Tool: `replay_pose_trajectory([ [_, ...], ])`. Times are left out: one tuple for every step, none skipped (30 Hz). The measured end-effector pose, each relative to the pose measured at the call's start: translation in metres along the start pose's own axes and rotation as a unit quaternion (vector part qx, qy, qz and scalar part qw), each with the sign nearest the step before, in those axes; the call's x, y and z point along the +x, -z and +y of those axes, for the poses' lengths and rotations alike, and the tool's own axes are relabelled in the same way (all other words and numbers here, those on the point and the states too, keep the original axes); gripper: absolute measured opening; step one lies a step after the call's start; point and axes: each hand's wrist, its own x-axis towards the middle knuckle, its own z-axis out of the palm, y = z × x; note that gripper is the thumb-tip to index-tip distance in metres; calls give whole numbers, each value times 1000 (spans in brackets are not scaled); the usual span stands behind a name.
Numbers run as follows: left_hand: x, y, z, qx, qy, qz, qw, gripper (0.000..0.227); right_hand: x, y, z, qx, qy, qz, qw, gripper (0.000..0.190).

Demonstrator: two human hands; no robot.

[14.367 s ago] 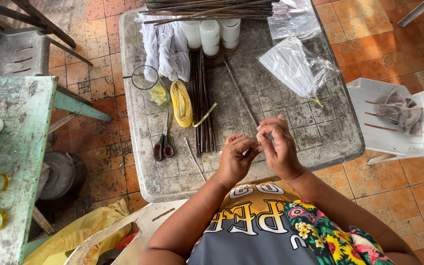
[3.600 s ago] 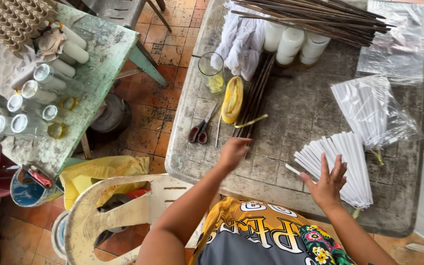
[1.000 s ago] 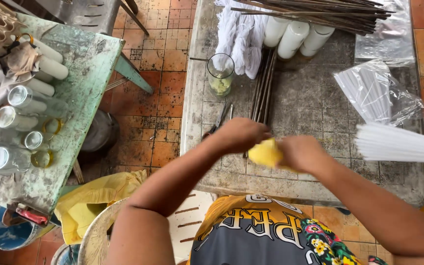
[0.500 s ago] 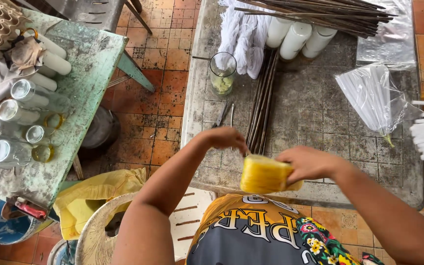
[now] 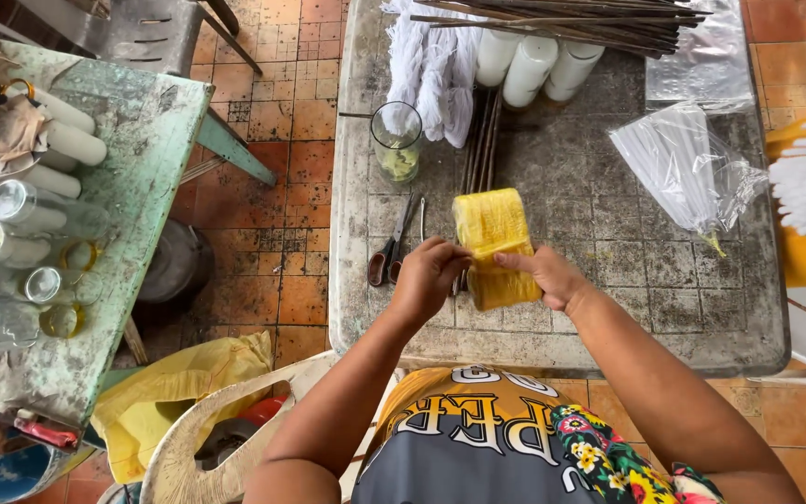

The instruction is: Assembling decorative paper fans by attaching pleated paper to wooden sticks and securing them with yellow ribbon.

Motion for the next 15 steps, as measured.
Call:
replay_pose_trajectory([
  [1, -3, -2, -1, 1, 2, 1000, 10, 0, 1, 1, -2, -1, -1, 1000, 50],
  [2, -6, -5, -40, 19, 9, 999, 10, -1, 1, 2, 17, 0, 7, 1000, 48],
  [4, -7, -8, -77, 37, 21, 996, 10, 1, 0, 2, 33, 2, 11, 999, 48],
  [8, -4, 2, -77, 38, 26, 996, 10, -2, -5, 2, 29, 1, 7, 1000, 48],
  [12, -1, 11, -89, 35, 29, 995, 10, -5, -10, 3, 109, 14, -18, 994, 46],
  [17, 1, 20, -102, 32, 32, 994, 9, -8, -14, 4, 188, 27, -43, 981, 46],
  [18, -3, 20, -103, 33, 32, 994, 9, 8, -2, 20, 188, 25, -42, 981, 46],
  [20, -7, 19, -118, 30, 36, 992, 11, 23, 12, 36, 253, 4, -101, 962, 57],
  [23, -10, 18, -132, 25, 40, 990, 12, 40, 25, 51, 316, -15, -160, 935, 68],
  [24, -13, 24, -133, 25, 41, 990, 12, 34, 18, 51, 315, -16, -160, 935, 68],
  [25, -15, 29, -117, 14, 47, 992, 10, 29, 9, 51, 320, -15, -162, 933, 70],
  [26, -16, 34, -100, 4, 52, 994, 9, 25, 1, 51, 326, -15, -163, 931, 71],
  [26, -14, 39, -101, 6, 51, 994, 9, 21, -9, 47, 327, -16, -162, 931, 71],
  [25, -11, 44, -48, -24, 55, 997, 10, 17, -18, 43, 336, -16, -162, 928, 74],
  [25, -9, 49, 5, -54, 58, 997, 11, 13, -28, 38, 346, -16, -161, 924, 77],
])
